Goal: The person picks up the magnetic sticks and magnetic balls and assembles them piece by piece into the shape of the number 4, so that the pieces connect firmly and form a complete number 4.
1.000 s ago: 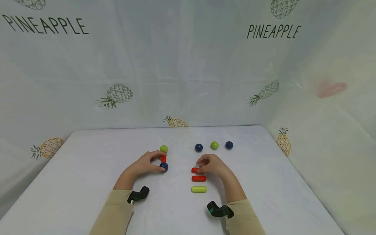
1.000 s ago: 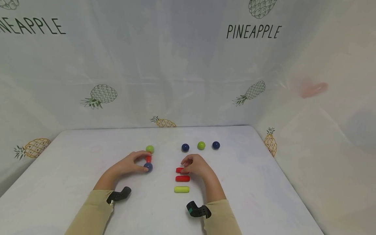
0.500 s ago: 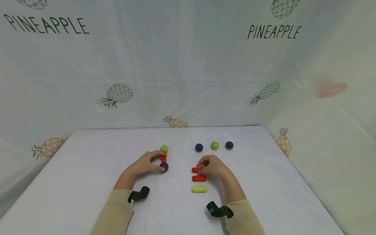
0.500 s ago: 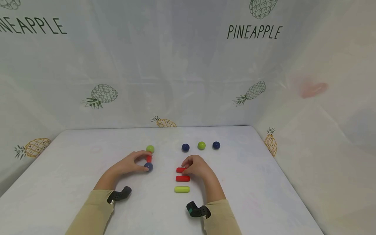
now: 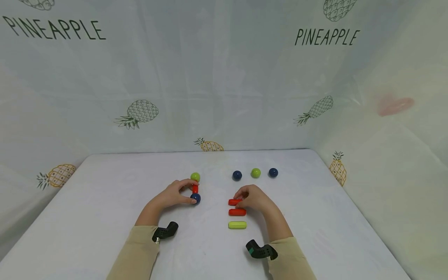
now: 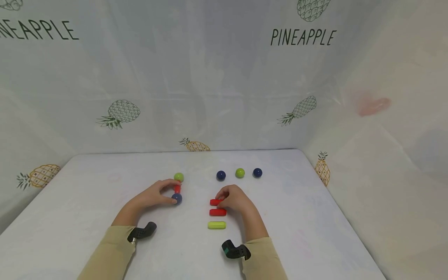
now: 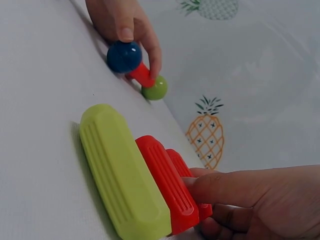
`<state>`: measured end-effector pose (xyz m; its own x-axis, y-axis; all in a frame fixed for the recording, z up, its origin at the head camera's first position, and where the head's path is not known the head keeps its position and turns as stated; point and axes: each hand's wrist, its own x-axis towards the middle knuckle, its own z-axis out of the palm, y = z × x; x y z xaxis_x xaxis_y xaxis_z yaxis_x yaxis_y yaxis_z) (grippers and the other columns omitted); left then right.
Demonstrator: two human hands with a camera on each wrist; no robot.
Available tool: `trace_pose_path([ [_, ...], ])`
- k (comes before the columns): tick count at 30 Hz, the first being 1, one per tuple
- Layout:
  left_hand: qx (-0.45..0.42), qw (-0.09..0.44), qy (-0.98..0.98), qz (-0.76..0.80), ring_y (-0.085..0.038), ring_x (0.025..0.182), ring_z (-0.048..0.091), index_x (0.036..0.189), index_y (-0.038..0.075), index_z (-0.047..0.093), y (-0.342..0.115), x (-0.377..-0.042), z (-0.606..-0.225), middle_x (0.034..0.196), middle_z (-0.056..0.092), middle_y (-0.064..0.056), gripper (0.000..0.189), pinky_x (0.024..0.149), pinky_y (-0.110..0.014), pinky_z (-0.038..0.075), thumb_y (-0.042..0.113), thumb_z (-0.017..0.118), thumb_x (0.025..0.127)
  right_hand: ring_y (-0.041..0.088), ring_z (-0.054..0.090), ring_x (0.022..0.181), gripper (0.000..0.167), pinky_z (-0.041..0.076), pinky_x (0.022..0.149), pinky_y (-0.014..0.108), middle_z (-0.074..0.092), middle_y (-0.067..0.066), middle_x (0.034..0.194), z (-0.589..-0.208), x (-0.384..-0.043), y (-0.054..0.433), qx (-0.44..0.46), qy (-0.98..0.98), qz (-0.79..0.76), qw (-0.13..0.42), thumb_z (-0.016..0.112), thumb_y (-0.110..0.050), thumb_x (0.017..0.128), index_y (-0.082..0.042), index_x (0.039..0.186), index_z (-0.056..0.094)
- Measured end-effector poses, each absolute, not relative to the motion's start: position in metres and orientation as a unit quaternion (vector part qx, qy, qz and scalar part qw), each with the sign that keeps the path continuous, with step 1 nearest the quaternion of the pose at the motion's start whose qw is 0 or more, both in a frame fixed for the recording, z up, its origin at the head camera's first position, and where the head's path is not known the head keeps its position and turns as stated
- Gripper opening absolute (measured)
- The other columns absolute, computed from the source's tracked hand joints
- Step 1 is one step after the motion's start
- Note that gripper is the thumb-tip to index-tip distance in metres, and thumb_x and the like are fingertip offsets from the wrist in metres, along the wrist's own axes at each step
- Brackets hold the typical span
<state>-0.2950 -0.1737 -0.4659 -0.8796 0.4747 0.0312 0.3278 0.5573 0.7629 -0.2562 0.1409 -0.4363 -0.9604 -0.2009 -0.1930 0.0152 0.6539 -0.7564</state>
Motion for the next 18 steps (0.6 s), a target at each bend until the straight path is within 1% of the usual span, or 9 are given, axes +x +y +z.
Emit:
trace_pose_path([
  [7,0.218,0.098,0.880,0.411,-0.027,0.112,0.045,0.127,0.019,0.060,-0.174,-0.295,-0.466,0.119,0.056,-0.003,0.059,0.099,-0.049,0.038,0.032,0.085,0.075,0.020,0.052,0.084,0.017,0.046,0.070,0.031,0.060,0.002,0.087,-0.433,-0.257,0.139,-0.043,0.897,-0.417,0.140,0.081,-0.005,0.076,-0.013,0.089,0.073],
  [12,0.221,0.097,0.876,0.417,-0.027,0.111,0.045,0.127,0.016,0.060,-0.174,-0.294,-0.466,0.113,0.056,-0.002,0.059,0.101,-0.050,0.037,0.028,0.085,0.076,0.021,0.054,0.082,0.017,0.047,0.069,0.032,0.061,0.002,0.086,-0.427,-0.260,0.135,-0.049,0.896,-0.418,0.142,0.082,-0.007,0.075,-0.013,0.089,0.073],
  [18,0.231,0.094,0.869,0.427,-0.025,0.107,0.046,0.127,0.014,0.060,-0.175,-0.294,-0.466,0.107,0.056,0.000,0.058,0.099,-0.048,0.038,0.027,0.085,0.076,0.021,0.054,0.082,0.015,0.048,0.069,0.031,0.061,0.001,0.086,-0.422,-0.264,0.125,-0.066,0.900,-0.407,0.143,0.081,-0.008,0.077,-0.013,0.089,0.073],
])
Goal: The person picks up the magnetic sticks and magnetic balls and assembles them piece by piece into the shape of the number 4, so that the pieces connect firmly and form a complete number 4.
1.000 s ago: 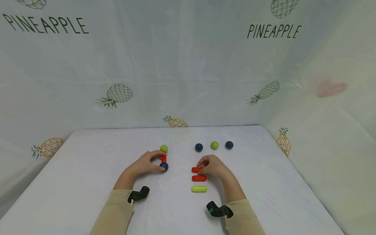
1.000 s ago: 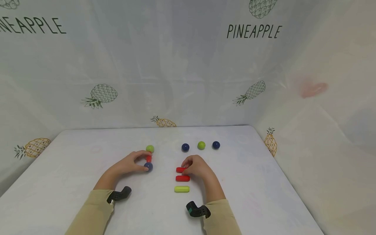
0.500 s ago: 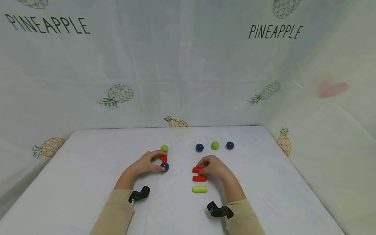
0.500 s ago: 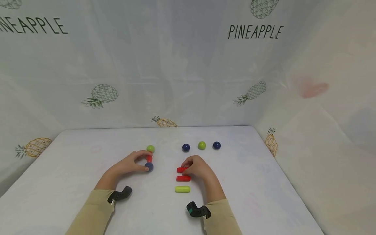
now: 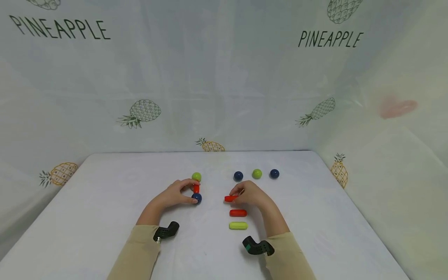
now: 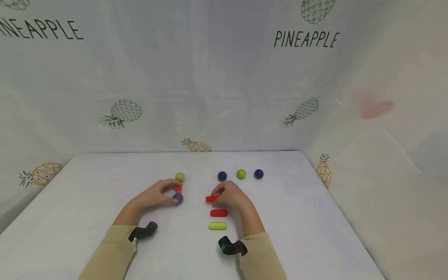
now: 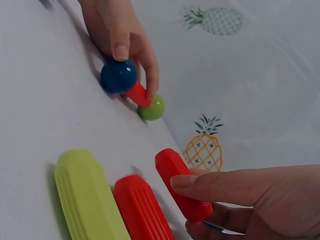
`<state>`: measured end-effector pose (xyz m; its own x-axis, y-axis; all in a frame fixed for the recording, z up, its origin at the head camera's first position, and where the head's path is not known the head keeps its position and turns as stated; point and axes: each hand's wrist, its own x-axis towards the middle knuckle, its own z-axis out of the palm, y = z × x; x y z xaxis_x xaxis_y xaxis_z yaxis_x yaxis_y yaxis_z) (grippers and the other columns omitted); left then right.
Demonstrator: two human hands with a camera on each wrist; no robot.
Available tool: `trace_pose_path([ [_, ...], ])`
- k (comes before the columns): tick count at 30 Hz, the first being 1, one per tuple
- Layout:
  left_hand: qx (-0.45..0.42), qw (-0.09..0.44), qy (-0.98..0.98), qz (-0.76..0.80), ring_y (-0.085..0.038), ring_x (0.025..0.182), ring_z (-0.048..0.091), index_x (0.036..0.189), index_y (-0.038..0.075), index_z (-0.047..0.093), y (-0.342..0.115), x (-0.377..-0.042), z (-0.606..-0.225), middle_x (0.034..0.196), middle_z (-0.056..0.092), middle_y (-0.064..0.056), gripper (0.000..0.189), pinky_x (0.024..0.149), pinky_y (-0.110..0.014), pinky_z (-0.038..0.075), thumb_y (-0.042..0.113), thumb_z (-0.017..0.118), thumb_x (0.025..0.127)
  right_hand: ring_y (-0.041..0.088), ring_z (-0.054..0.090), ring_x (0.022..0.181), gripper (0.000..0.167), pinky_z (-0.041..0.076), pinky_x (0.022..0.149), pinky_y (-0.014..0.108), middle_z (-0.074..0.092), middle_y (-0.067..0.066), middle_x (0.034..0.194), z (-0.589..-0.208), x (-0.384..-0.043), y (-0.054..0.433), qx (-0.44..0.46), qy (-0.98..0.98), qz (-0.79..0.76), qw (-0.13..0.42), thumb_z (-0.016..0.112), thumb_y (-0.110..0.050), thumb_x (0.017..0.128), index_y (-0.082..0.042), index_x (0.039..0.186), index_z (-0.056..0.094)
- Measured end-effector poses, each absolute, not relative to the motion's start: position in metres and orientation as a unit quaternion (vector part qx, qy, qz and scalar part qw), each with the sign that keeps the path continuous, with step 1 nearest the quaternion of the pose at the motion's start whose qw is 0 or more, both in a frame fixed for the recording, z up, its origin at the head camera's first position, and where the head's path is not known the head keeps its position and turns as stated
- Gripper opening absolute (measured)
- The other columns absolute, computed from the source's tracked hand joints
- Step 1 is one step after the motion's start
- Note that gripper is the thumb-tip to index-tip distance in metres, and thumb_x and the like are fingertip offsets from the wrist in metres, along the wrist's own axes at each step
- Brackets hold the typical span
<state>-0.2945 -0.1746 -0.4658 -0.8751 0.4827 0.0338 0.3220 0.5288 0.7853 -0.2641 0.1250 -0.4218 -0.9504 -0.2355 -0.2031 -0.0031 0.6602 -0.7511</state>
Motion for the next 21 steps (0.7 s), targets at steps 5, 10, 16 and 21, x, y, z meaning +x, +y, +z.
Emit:
trace_pose_path([
  [5,0.233,0.092,0.870,0.425,-0.024,0.105,0.046,0.126,0.014,0.060,-0.174,-0.295,-0.467,0.105,0.056,0.001,0.058,0.098,-0.047,0.038,0.027,0.085,0.075,0.021,0.054,0.082,0.016,0.047,0.068,0.031,0.061,0.001,0.087,-0.420,-0.268,0.115,-0.078,0.901,-0.400,0.150,0.080,-0.009,0.078,-0.016,0.090,0.074],
  [10,0.225,0.092,0.876,0.418,-0.023,0.104,0.046,0.126,0.015,0.060,-0.173,-0.295,-0.466,0.104,0.057,0.002,0.058,0.096,-0.046,0.039,0.028,0.085,0.075,0.022,0.054,0.085,0.015,0.048,0.069,0.031,0.061,0.001,0.089,-0.418,-0.271,0.105,-0.084,0.901,-0.398,0.152,0.079,-0.009,0.079,-0.018,0.091,0.073],
  [16,0.230,0.089,0.873,0.421,-0.023,0.104,0.047,0.126,0.014,0.060,-0.174,-0.295,-0.466,0.102,0.057,0.002,0.057,0.096,-0.046,0.039,0.027,0.085,0.076,0.022,0.053,0.087,0.015,0.049,0.071,0.032,0.061,0.001,0.091,-0.414,-0.273,0.093,-0.096,0.898,-0.403,0.149,0.078,-0.008,0.081,-0.016,0.091,0.073],
  [21,0.250,0.083,0.869,0.420,-0.023,0.102,0.049,0.126,0.012,0.060,-0.175,-0.296,-0.466,0.098,0.059,0.004,0.056,0.095,-0.047,0.039,0.026,0.084,0.077,0.021,0.054,0.084,0.015,0.048,0.070,0.031,0.061,0.001,0.089,-0.415,-0.273,0.084,-0.102,0.893,-0.411,0.155,0.079,-0.008,0.079,-0.016,0.091,0.073],
])
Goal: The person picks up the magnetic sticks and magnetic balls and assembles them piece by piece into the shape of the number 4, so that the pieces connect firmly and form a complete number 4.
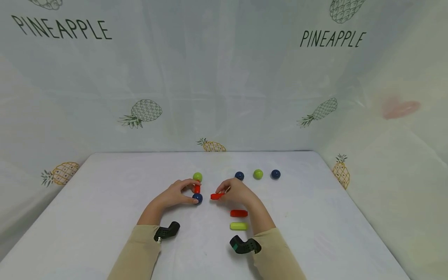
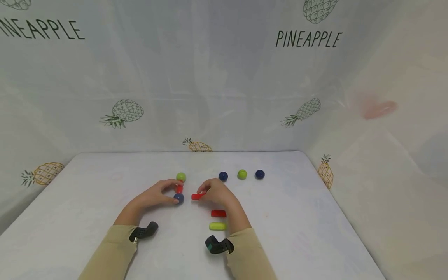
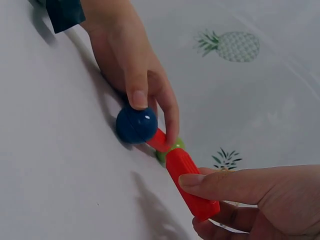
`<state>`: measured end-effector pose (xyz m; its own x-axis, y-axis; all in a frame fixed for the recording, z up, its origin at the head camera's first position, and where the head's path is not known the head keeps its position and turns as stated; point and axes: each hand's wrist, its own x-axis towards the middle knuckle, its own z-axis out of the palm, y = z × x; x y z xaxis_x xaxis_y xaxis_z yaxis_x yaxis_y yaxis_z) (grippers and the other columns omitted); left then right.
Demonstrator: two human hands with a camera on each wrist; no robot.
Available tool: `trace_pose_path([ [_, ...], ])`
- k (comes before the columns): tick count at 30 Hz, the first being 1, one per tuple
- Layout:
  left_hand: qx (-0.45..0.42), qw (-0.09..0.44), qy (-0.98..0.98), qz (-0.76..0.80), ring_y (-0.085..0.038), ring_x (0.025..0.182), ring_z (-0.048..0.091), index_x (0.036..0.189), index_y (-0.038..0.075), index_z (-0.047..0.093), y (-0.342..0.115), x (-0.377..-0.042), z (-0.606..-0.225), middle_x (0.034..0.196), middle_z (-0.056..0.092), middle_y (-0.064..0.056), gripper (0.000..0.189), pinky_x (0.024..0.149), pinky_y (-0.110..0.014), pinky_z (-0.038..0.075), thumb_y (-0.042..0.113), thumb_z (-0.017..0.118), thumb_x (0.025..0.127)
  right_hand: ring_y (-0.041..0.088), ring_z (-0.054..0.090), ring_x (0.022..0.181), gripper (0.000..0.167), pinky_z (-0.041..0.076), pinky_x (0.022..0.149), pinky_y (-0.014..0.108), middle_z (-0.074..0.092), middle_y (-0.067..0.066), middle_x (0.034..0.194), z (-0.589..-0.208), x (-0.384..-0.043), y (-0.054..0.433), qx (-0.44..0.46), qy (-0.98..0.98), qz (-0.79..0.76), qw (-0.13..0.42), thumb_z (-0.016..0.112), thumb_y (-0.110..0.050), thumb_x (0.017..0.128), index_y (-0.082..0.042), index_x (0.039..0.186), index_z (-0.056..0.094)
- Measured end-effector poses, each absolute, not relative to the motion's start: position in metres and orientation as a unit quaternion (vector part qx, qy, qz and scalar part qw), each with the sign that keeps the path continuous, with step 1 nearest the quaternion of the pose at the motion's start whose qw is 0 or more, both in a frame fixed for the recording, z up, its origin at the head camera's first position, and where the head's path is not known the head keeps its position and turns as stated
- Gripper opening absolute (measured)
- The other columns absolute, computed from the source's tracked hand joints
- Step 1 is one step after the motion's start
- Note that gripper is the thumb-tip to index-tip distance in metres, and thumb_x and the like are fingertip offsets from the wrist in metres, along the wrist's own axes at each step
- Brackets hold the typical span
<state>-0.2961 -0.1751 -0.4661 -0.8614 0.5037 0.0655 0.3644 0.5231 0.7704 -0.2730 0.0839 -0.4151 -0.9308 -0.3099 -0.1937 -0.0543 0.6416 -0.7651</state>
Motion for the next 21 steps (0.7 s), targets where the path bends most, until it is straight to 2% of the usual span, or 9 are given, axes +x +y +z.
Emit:
trace_pose_path([
  [3,0.264,0.080,0.864,0.422,-0.022,0.100,0.051,0.124,0.010,0.061,-0.176,-0.297,-0.466,0.095,0.061,0.004,0.054,0.095,-0.049,0.039,0.025,0.083,0.078,0.021,0.054,0.084,0.016,0.047,0.069,0.031,0.061,0.000,0.089,-0.417,-0.273,0.079,-0.104,0.890,-0.416,0.157,0.080,-0.009,0.079,-0.017,0.090,0.073],
  [10,0.236,0.096,0.874,0.413,-0.021,0.101,0.047,0.120,0.017,0.065,-0.174,-0.295,-0.466,0.094,0.059,0.006,0.047,0.091,-0.046,0.037,0.030,0.083,0.078,0.020,0.053,0.080,0.017,0.045,0.066,0.030,0.061,0.000,0.086,-0.423,-0.274,0.069,-0.111,0.880,-0.437,0.150,0.080,-0.005,0.077,-0.013,0.090,0.074],
  [17,0.244,0.098,0.872,0.414,-0.020,0.098,0.047,0.118,0.017,0.067,-0.174,-0.296,-0.467,0.094,0.061,0.006,0.043,0.085,-0.043,0.037,0.029,0.082,0.079,0.020,0.053,0.079,0.018,0.045,0.065,0.030,0.061,0.000,0.086,-0.430,-0.275,0.064,-0.103,0.871,-0.459,0.143,0.080,-0.005,0.076,-0.014,0.090,0.073],
  [21,0.250,0.096,0.870,0.414,-0.020,0.098,0.048,0.118,0.016,0.068,-0.175,-0.297,-0.467,0.093,0.061,0.006,0.042,0.086,-0.044,0.037,0.029,0.081,0.080,0.018,0.053,0.077,0.018,0.046,0.065,0.029,0.062,0.000,0.085,-0.434,-0.276,0.062,-0.104,0.868,-0.464,0.140,0.080,-0.004,0.076,-0.013,0.090,0.074],
])
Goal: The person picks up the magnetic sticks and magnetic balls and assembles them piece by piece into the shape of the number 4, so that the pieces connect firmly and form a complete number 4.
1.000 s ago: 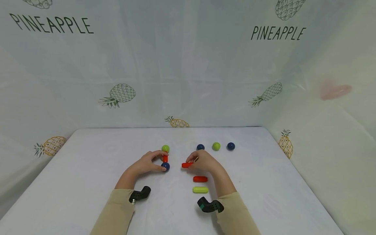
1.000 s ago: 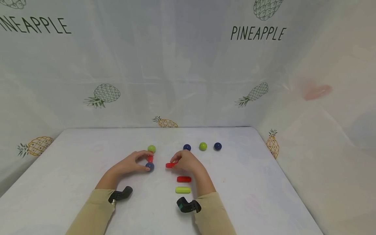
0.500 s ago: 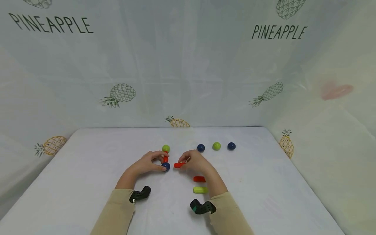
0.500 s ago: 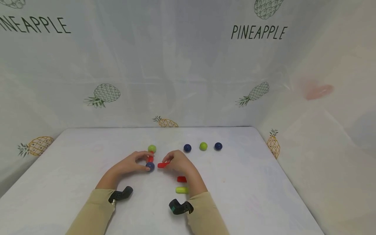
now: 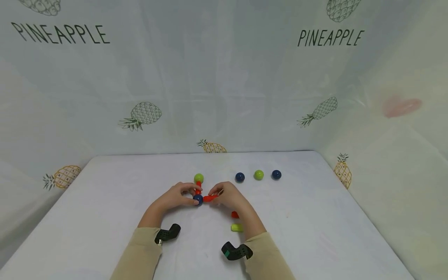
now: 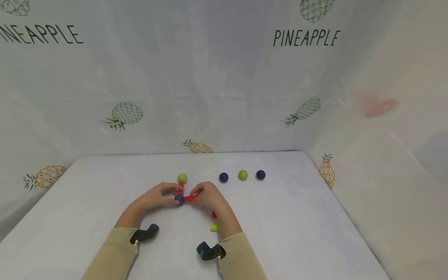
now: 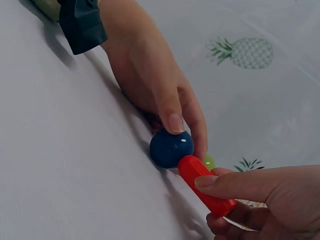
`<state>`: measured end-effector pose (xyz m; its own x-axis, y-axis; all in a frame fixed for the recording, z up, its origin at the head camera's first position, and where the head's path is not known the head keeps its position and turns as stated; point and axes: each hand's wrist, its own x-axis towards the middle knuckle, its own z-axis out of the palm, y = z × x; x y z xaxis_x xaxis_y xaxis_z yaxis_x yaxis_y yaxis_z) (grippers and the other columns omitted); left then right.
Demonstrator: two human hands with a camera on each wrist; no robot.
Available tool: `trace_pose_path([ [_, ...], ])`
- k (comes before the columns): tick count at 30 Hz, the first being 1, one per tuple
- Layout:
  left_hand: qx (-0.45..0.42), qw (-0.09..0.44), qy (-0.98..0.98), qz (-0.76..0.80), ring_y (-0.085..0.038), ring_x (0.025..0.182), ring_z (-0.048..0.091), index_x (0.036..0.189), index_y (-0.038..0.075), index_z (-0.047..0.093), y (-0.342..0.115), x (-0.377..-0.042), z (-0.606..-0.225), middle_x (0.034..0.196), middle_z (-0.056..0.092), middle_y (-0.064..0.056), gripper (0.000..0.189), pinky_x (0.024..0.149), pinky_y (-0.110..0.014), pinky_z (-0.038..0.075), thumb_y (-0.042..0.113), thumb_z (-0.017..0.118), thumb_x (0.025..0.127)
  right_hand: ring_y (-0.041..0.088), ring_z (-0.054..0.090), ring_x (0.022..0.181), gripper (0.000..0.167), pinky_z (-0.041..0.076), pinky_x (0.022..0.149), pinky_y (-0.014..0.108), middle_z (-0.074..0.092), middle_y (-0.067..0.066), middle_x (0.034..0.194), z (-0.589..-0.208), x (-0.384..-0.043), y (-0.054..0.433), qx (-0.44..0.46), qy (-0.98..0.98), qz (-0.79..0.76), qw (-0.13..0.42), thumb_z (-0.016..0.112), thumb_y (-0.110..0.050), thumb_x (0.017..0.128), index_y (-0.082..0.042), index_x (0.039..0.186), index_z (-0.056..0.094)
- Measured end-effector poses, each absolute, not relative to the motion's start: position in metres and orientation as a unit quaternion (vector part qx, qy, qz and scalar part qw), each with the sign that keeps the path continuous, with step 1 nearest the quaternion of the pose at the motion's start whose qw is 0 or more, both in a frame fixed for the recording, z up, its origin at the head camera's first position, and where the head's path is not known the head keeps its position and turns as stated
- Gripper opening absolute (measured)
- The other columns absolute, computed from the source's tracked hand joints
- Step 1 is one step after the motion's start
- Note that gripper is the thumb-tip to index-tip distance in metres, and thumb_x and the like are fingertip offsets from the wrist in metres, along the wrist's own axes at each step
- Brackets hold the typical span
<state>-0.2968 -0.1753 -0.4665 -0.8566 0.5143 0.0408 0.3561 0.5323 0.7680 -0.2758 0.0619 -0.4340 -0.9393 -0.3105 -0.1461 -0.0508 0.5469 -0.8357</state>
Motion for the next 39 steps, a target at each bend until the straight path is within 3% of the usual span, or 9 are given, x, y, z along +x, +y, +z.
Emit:
trace_pose_path([
  [11,0.249,0.085,0.872,0.413,-0.021,0.099,0.049,0.116,0.013,0.068,-0.1773,-0.2940,-0.4650,0.091,0.062,0.005,0.040,0.090,-0.048,0.036,0.025,0.081,0.080,0.020,0.054,0.079,0.016,0.046,0.068,0.030,0.062,0.001,0.087,-0.4353,-0.2744,0.0574,-0.108,0.866,-0.469,0.133,0.077,-0.003,0.078,-0.013,0.090,0.074],
  [18,0.251,0.086,0.873,0.411,-0.023,0.096,0.047,0.114,0.013,0.069,-0.1778,-0.2931,-0.4644,0.092,0.060,0.003,0.037,0.084,-0.045,0.036,0.023,0.081,0.080,0.020,0.054,0.080,0.015,0.046,0.070,0.031,0.062,0.001,0.087,-0.4371,-0.2745,0.0564,-0.106,0.866,-0.471,0.130,0.078,-0.003,0.079,-0.013,0.090,0.074],
  [23,0.244,0.086,0.878,0.404,-0.021,0.094,0.046,0.113,0.016,0.070,-0.1770,-0.2934,-0.4655,0.092,0.059,0.004,0.037,0.080,-0.039,0.036,0.026,0.082,0.079,0.020,0.053,0.079,0.016,0.046,0.067,0.030,0.062,0.001,0.087,-0.4368,-0.2742,0.0567,-0.106,0.865,-0.474,0.126,0.076,-0.002,0.079,-0.012,0.090,0.074],
  [31,0.213,0.103,0.891,0.388,-0.022,0.101,0.044,0.112,0.024,0.071,-0.1729,-0.2941,-0.4640,0.105,0.058,0.004,0.039,0.083,-0.043,0.039,0.033,0.084,0.076,0.019,0.054,0.078,0.015,0.046,0.067,0.028,0.062,-0.001,0.085,-0.4356,-0.2738,0.0570,-0.106,0.865,-0.475,0.123,0.078,-0.002,0.078,-0.013,0.089,0.074],
  [39,0.230,0.101,0.889,0.383,-0.022,0.099,0.044,0.103,0.025,0.073,-0.1724,-0.2956,-0.4655,0.099,0.059,0.004,0.029,0.081,-0.041,0.038,0.032,0.084,0.077,0.020,0.054,0.078,0.016,0.046,0.067,0.029,0.062,0.001,0.085,-0.4393,-0.2740,0.0569,-0.094,0.863,-0.482,0.115,0.080,-0.005,0.078,-0.014,0.090,0.073],
])
